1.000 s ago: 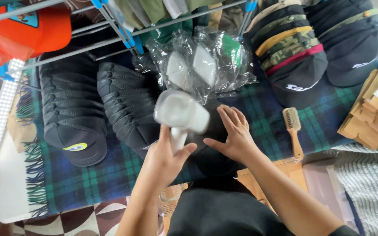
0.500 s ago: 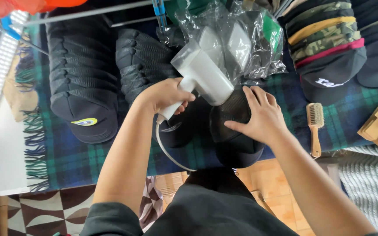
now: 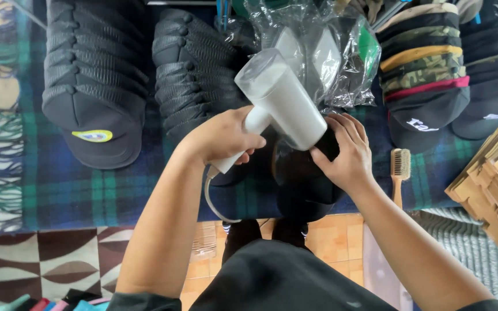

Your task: Brushing and steaming a baseball cap to clean and restore its shape.

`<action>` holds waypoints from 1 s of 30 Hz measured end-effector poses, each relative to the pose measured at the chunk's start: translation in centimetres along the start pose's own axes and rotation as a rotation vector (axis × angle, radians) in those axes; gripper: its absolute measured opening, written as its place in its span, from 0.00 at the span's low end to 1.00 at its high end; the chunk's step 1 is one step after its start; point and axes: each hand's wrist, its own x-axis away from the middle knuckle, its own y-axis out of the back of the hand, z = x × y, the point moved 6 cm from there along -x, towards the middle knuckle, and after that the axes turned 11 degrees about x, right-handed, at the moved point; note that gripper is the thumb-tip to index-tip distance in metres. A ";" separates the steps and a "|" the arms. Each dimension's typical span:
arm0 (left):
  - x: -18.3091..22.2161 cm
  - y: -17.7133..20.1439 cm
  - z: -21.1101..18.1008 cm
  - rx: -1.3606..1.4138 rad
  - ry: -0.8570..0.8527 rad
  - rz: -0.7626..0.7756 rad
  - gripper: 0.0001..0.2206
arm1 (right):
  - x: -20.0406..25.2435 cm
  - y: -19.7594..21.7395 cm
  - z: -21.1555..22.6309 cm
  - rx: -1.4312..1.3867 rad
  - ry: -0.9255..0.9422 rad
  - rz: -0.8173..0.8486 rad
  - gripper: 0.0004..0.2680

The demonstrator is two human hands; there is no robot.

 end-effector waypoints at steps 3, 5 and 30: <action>-0.1 -0.1 0.8 -0.074 0.040 -0.119 0.32 | 0.1 0.0 0.3 -0.002 0.093 0.022 0.28; 0.2 -0.2 0.9 0.005 0.033 -0.171 0.33 | -0.1 -0.4 -0.1 0.015 0.080 0.126 0.31; 9.9 -12.1 10.4 0.580 -0.157 -0.701 0.08 | -4.6 -1.2 -0.6 -0.127 0.648 0.392 0.15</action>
